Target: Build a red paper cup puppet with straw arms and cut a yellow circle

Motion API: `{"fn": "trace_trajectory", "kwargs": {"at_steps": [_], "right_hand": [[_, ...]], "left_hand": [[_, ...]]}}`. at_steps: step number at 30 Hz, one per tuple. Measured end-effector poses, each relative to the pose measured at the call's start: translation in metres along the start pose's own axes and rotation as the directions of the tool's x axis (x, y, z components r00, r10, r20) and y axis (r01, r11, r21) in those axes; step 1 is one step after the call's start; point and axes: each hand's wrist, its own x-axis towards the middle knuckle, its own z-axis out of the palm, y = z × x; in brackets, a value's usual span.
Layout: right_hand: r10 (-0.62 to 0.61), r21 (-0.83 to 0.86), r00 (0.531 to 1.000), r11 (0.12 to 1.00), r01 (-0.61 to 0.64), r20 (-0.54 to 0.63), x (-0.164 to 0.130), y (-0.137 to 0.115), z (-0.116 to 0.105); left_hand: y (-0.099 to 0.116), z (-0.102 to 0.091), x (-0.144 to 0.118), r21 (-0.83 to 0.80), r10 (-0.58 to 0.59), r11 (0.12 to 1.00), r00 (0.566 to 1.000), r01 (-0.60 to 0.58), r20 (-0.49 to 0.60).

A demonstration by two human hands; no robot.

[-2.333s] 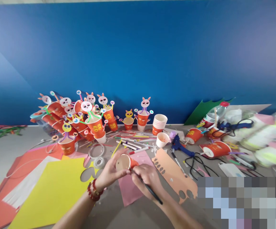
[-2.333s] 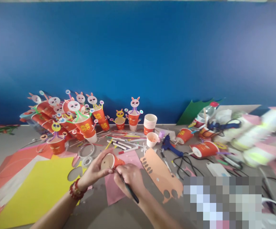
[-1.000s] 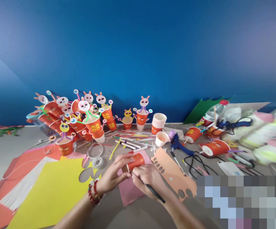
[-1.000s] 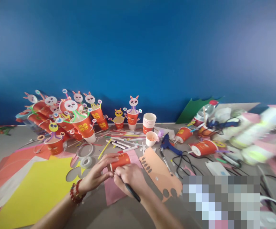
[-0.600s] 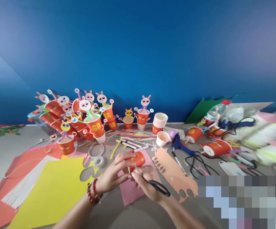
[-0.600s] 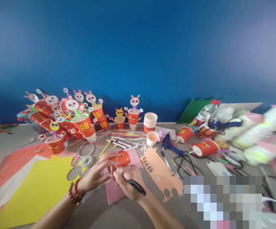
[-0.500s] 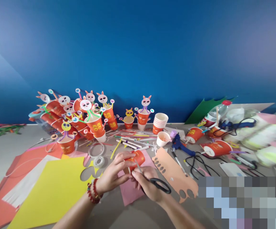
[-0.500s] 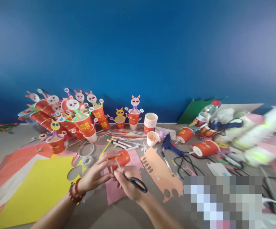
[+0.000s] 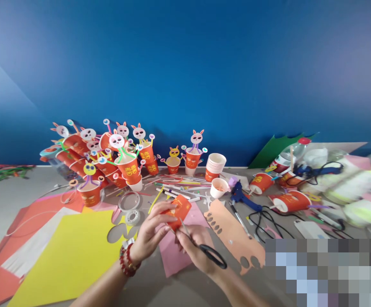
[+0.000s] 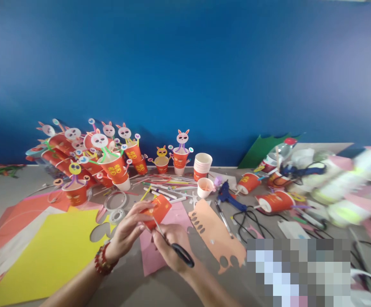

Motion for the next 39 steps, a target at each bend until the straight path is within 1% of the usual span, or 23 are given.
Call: {"fn": "trace_trajectory", "kwargs": {"at_steps": [2, 3, 4, 6, 8, 9, 10, 13, 15, 16, 18, 19, 21, 22, 24, 27, 29, 31, 34, 36, 37, 39], "right_hand": [[-0.081, -0.173, 0.997, 0.982, 0.077, -0.015, 0.000, -0.004, -0.004], [-0.119, -0.240, 0.993, 0.964, 0.111, -0.017, 0.000, -0.006, -0.005], [-0.153, -0.298, 0.988, 0.944, 0.141, -0.016, 0.001, -0.006, -0.005], [-0.215, -0.390, 0.977, 0.900, 0.193, -0.013, 0.001, -0.007, -0.006], [-0.259, -0.450, 0.966, 0.863, 0.230, -0.004, 0.001, -0.008, -0.006], [-0.267, -0.471, 0.964, 0.850, 0.236, 0.002, 0.001, -0.008, -0.006], [-0.270, -0.484, 0.963, 0.842, 0.240, 0.009, 0.001, -0.009, -0.006], [-0.246, -0.485, 0.969, 0.846, 0.221, 0.013, -0.001, -0.009, -0.006], [-0.209, -0.410, 0.978, 0.892, 0.190, -0.002, -0.002, -0.006, -0.004], [-0.173, -0.332, 0.985, 0.930, 0.160, -0.012, -0.002, -0.004, -0.002], [-0.061, -0.111, 0.998, 0.992, 0.057, -0.026, -0.003, 0.002, 0.002], [0.003, 0.007, 1.000, 1.000, -0.003, -0.025, -0.003, 0.005, 0.005], [0.107, 0.201, 0.994, 0.974, -0.102, -0.015, -0.003, 0.010, 0.011], [0.135, 0.277, 0.991, 0.952, -0.127, -0.011, -0.002, 0.012, 0.013], [0.160, 0.400, 0.987, 0.906, -0.139, -0.019, 0.000, 0.014, 0.018], [0.198, 0.525, 0.980, 0.836, -0.158, -0.020, 0.005, 0.015, 0.022], [0.207, 0.552, 0.978, 0.816, -0.172, -0.001, 0.007, 0.015, 0.021], [0.194, 0.528, 0.981, 0.831, -0.177, 0.022, 0.008, 0.015, 0.019], [0.171, 0.392, 0.985, 0.905, -0.167, 0.026, 0.005, 0.014, 0.014], [0.138, 0.229, 0.990, 0.964, -0.135, 0.004, 0.002, 0.012, 0.011], [0.100, 0.126, 0.995, 0.987, -0.098, -0.009, 0.001, 0.010, 0.009], [-0.018, -0.098, 0.999, 0.995, 0.015, -0.033, 0.000, 0.007, 0.007]], "left_hand": [[0.000, 0.002, 0.000, -0.105, -0.091, 0.991, 0.995, 0.086, -0.051], [0.000, 0.002, 0.000, -0.169, -0.145, 0.977, 0.988, 0.133, -0.061], [0.001, 0.002, 0.000, -0.235, -0.206, 0.953, 0.977, 0.189, -0.050], [0.002, 0.001, 0.001, -0.353, -0.326, 0.880, 0.945, 0.318, 0.036], [0.003, -0.001, 0.001, -0.419, -0.410, 0.802, 0.902, 0.427, 0.135], [0.003, -0.002, 0.001, -0.429, -0.429, 0.779, 0.888, 0.457, 0.167], [0.003, -0.002, 0.001, -0.432, -0.433, 0.772, 0.883, 0.466, 0.179], [-0.001, -0.002, 0.000, -0.401, -0.398, 0.812, 0.905, 0.424, 0.151], [-0.005, 0.000, -0.002, -0.361, -0.360, 0.853, 0.926, 0.376, 0.114], [-0.007, 0.001, -0.003, -0.343, -0.339, 0.872, 0.936, 0.351, 0.096], [-0.011, 0.002, -0.005, -0.315, -0.297, 0.900, 0.953, 0.302, 0.065], [-0.013, 0.003, -0.006, -0.305, -0.275, 0.911, 0.960, 0.276, 0.047], [-0.015, 0.004, -0.009, -0.287, -0.238, 0.930, 0.971, 0.231, 0.009], [-0.015, 0.005, -0.010, -0.278, -0.225, 0.937, 0.974, 0.212, -0.015], [-0.014, 0.007, -0.011, -0.265, -0.209, 0.946, 0.976, 0.187, -0.060], [-0.010, 0.009, -0.011, -0.259, -0.211, 0.950, 0.971, 0.176, -0.113], [-0.007, 0.010, -0.010, -0.270, -0.223, 0.946, 0.965, 0.180, -0.136], [-0.006, 0.009, -0.007, -0.315, -0.248, 0.928, 0.961, 0.199, -0.124], [-0.007, 0.005, -0.005, -0.433, -0.313, 0.863, 0.948, 0.259, -0.057], [-0.009, 0.003, -0.005, -0.507, -0.372, 0.805, 0.928, 0.307, -0.028], [-0.010, 0.002, -0.005, -0.537, -0.402, 0.777, 0.916, 0.330, -0.019], [-0.011, 0.000, -0.005, -0.587, -0.455, 0.715, 0.890, 0.380, 0.022]]}}
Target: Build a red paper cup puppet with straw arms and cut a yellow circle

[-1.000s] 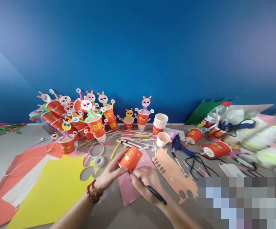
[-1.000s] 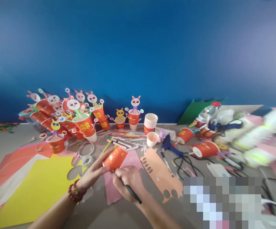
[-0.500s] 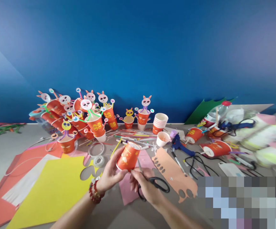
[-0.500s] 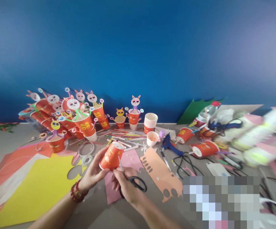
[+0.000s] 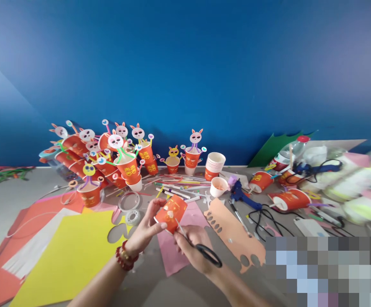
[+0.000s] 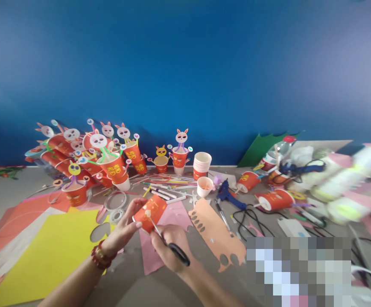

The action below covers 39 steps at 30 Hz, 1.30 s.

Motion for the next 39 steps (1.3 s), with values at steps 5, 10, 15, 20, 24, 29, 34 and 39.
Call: {"fn": "trace_trajectory", "kwargs": {"at_steps": [5, 10, 15, 20, 24, 29, 34, 39], "right_hand": [[-0.168, -0.304, 0.985, 0.941, 0.146, -0.049, 0.003, -0.003, -0.007], [0.007, 0.006, 0.999, 1.000, -0.007, 0.035, 0.003, 0.003, -0.012], [0.062, 0.178, 0.998, 0.982, -0.063, 0.011, 0.003, 0.004, -0.013], [0.067, 0.235, 0.997, 0.969, -0.075, 0.042, 0.004, 0.003, -0.014], [0.029, 0.333, 0.990, 0.940, -0.073, 0.136, 0.006, 0.001, -0.021], [0.040, 0.274, 0.993, 0.959, -0.070, 0.114, 0.007, -0.005, -0.027], [-0.089, -0.018, 0.995, 0.996, 0.090, 0.046, 0.003, -0.013, -0.029], [-0.037, 0.111, 0.999, 0.993, 0.035, 0.014, 0.001, -0.006, -0.018]], "left_hand": [[0.012, -0.004, 0.004, -0.048, -0.089, 0.994, 0.989, 0.095, 0.118], [0.019, -0.006, 0.006, -0.041, -0.153, 0.986, 0.977, 0.161, 0.151], [0.010, -0.007, 0.003, -0.052, -0.118, 0.991, 0.991, 0.122, 0.061], [0.007, -0.008, 0.001, 0.001, -0.140, 0.990, 0.989, 0.140, 0.047], [0.005, -0.011, 0.002, 0.026, -0.126, 0.992, 0.992, 0.126, 0.003], [0.002, -0.016, 0.002, 0.039, -0.085, 0.996, 0.996, 0.086, -0.013], [-0.001, -0.014, 0.000, 0.032, -0.087, 0.996, 0.996, 0.088, -0.023], [-0.002, -0.011, -0.001, 0.102, -0.063, 0.993, 0.998, 0.064, -0.013]]}}
